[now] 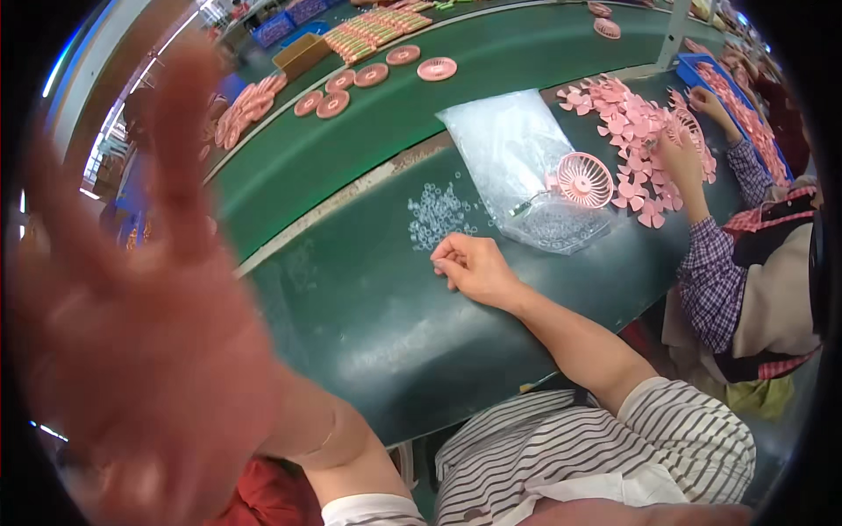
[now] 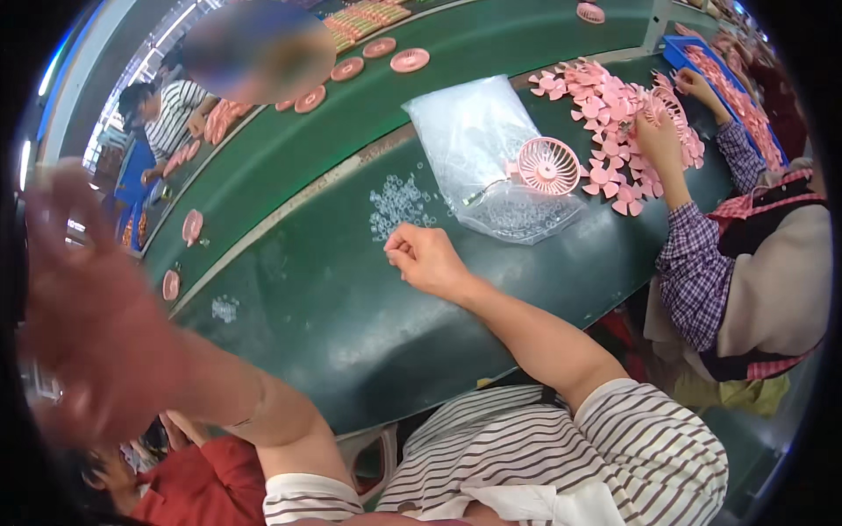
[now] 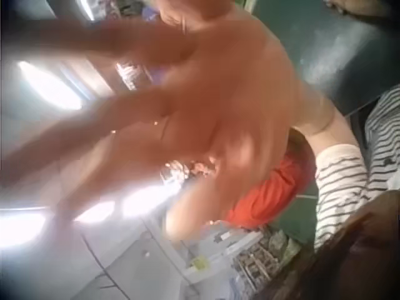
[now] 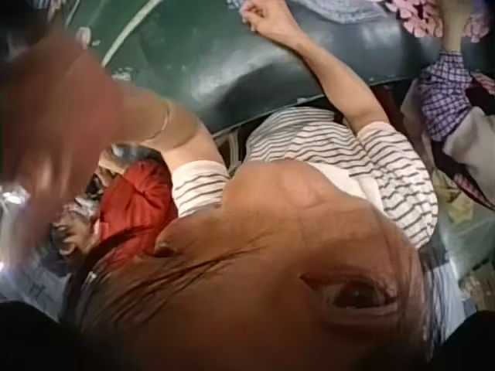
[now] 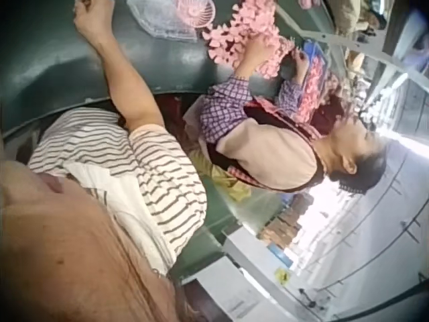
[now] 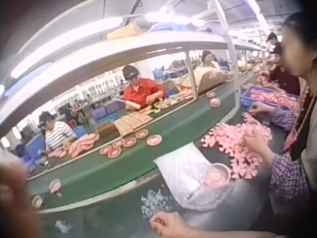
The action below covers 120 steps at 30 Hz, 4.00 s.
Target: The person repeatedly picks up fan guards, attaches small components to them by hand, and places the assembled parts onto the conveyor belt.
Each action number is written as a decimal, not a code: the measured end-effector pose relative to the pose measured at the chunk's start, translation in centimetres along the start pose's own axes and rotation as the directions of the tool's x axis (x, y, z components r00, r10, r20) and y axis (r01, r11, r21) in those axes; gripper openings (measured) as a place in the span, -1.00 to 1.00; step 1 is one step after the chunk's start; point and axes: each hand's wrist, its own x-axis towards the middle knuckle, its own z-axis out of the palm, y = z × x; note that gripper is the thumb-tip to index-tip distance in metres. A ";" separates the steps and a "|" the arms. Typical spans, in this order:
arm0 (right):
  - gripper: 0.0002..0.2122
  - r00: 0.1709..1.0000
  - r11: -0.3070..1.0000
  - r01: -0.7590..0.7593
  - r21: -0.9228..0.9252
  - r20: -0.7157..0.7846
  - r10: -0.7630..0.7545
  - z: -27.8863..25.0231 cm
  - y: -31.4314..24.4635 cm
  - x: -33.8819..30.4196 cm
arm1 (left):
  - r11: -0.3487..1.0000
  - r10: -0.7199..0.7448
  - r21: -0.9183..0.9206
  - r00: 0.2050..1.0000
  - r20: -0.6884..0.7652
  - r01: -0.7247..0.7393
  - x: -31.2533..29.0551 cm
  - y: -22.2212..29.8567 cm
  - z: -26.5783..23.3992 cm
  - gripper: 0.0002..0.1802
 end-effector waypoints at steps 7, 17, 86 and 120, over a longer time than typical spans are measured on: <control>-0.96 0.997 0.989 0.071 -0.133 0.034 -0.067 -0.3 2.3 1.0 | 0.993 0.118 0.027 0.988 -0.097 -0.116 -0.1 -0.8 -2.8 -0.34; -0.96 0.998 0.961 0.055 -0.271 -0.019 -0.062 -1.0 1.8 0.5 | 0.879 -0.140 0.446 0.986 -0.090 0.166 0.0 -3.2 -12.6 -0.43; -0.91 0.976 0.997 -0.064 0.044 -0.203 0.072 -1.0 2.8 2.1 | 0.629 -0.349 0.232 0.536 -0.769 0.742 -17.8 -12.9 -11.2 -0.63; -0.91 0.968 0.935 -0.230 0.268 -0.032 0.247 -1.7 0.5 1.7 | 0.628 -0.203 0.449 0.691 -0.694 0.635 -18.8 -13.2 -11.5 -0.75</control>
